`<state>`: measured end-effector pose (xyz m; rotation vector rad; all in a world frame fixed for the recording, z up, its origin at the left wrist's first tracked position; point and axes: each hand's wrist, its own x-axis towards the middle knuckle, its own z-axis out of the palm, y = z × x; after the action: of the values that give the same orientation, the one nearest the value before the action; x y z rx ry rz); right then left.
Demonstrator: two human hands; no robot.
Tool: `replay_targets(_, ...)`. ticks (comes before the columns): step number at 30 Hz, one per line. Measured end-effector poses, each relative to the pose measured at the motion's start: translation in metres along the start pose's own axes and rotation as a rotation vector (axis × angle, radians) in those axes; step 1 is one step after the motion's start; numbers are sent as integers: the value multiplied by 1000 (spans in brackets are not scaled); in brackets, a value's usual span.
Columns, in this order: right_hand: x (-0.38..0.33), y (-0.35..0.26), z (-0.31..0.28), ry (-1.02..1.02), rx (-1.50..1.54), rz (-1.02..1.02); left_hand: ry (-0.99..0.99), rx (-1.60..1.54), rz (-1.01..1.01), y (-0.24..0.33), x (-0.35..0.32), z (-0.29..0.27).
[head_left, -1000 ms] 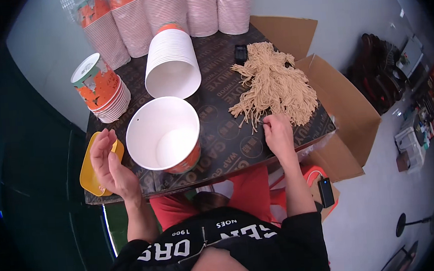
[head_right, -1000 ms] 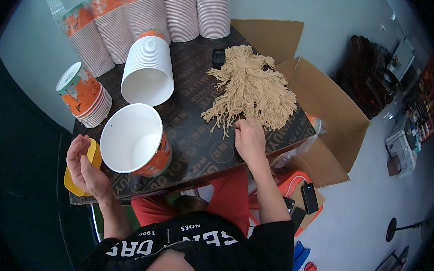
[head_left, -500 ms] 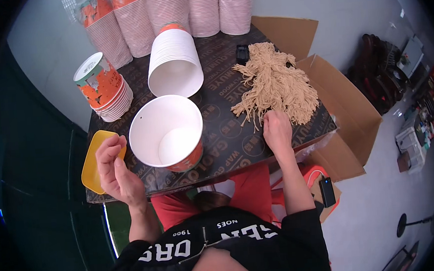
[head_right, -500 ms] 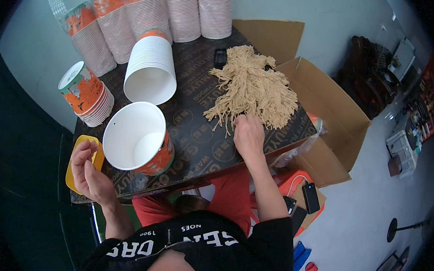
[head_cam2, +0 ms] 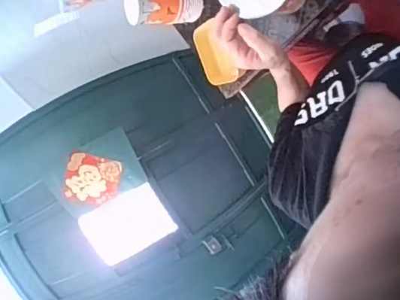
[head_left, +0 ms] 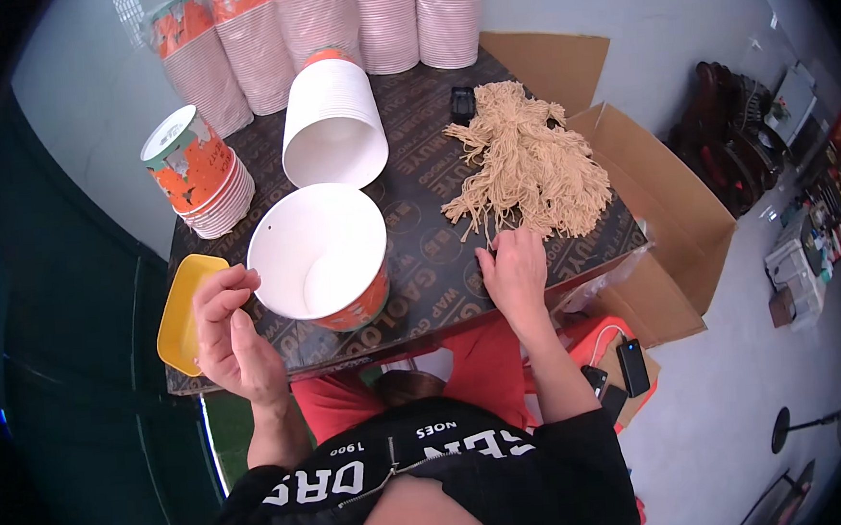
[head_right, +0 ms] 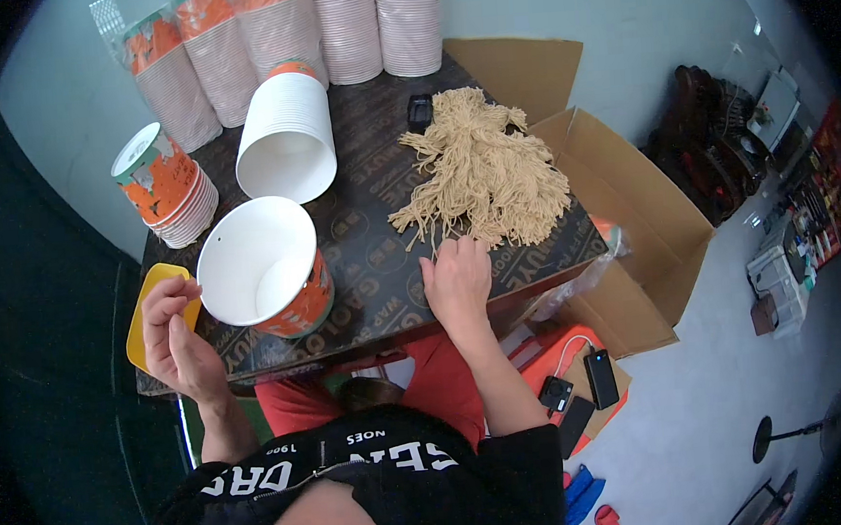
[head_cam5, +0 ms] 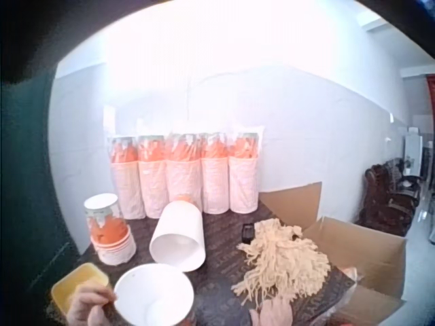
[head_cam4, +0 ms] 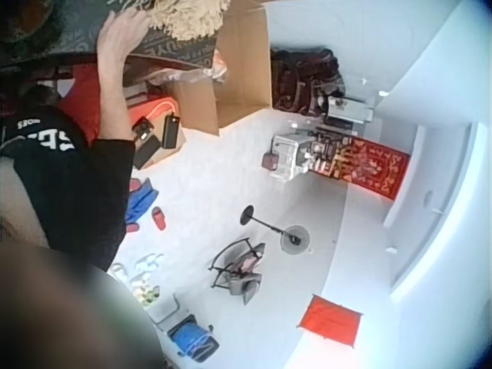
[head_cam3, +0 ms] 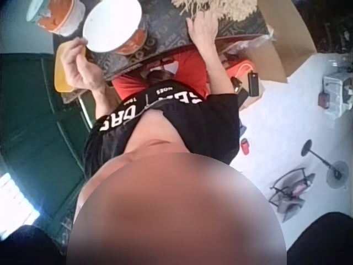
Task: Tying thin brown strings to the rims of paper cups to create handles or for packaging.
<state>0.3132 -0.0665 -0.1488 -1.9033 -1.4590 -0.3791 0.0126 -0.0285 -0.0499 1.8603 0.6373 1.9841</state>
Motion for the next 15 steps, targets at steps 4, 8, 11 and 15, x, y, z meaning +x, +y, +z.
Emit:
replay_targets(4, -1, 4, 12, 13, -62, 3, -8, 20, -10, 3, -2, 1)
replay_targets(8, -2, 3, 9, 36, -56, -32, -16, 4, -9, 4, -3, 1)
replay_targets(11, -9, -1, 3, 41, -50, -50, -32, -9, -4, 4, -6, 3)
replay_targets(15, -21, -18, -6, 24, 48, -64, -55, -47, -22, 13, -11, 5)
